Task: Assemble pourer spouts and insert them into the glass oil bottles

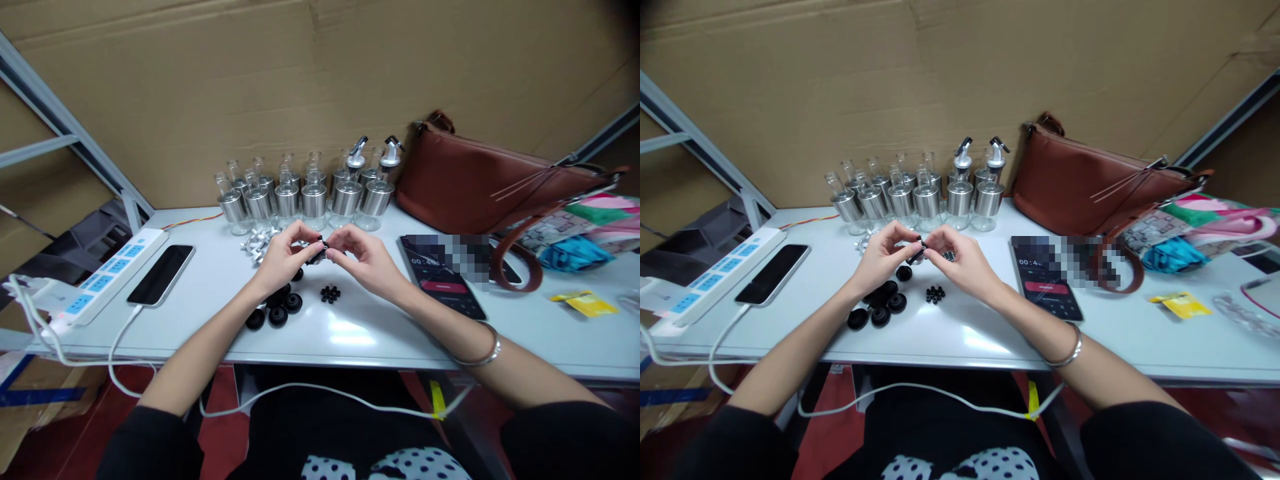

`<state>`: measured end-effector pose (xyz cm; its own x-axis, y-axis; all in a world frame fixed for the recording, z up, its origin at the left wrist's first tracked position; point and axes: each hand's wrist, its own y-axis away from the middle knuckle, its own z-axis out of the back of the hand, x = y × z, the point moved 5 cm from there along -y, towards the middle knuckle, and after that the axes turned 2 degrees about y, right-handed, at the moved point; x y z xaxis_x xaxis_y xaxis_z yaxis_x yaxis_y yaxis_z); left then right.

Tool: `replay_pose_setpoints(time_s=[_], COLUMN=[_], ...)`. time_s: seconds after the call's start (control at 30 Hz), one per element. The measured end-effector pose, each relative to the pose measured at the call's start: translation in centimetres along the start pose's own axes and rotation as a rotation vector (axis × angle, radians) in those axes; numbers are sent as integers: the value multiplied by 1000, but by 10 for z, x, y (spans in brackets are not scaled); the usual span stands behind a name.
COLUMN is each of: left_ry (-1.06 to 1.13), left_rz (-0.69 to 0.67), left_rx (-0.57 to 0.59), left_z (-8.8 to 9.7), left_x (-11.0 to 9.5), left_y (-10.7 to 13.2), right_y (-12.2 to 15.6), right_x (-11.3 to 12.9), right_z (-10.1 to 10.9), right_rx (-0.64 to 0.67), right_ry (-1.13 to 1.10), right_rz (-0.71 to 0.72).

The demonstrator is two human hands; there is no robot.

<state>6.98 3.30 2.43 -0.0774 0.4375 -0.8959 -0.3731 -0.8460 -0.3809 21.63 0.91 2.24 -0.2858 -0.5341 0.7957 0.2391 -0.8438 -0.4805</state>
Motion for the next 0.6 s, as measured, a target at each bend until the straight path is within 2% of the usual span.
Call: replay_pose_setpoints(time_s=[0.23, 0.43, 0.6], left_ry=[-32, -68, -59], left_rz=[-21, -34, -69], left_rx=[11, 3, -23], left_z=[-1, -1, -4], left_x=[1, 1, 2], left_y=[1, 1, 3], right_y=[-1, -1, -2], right_x=[-7, -9, -14], right_z=[-1, -8, -9], right_rx=[-24, 37, 24], right_ry=[-197, -378, -377], right_rz=[-134, -269, -287])
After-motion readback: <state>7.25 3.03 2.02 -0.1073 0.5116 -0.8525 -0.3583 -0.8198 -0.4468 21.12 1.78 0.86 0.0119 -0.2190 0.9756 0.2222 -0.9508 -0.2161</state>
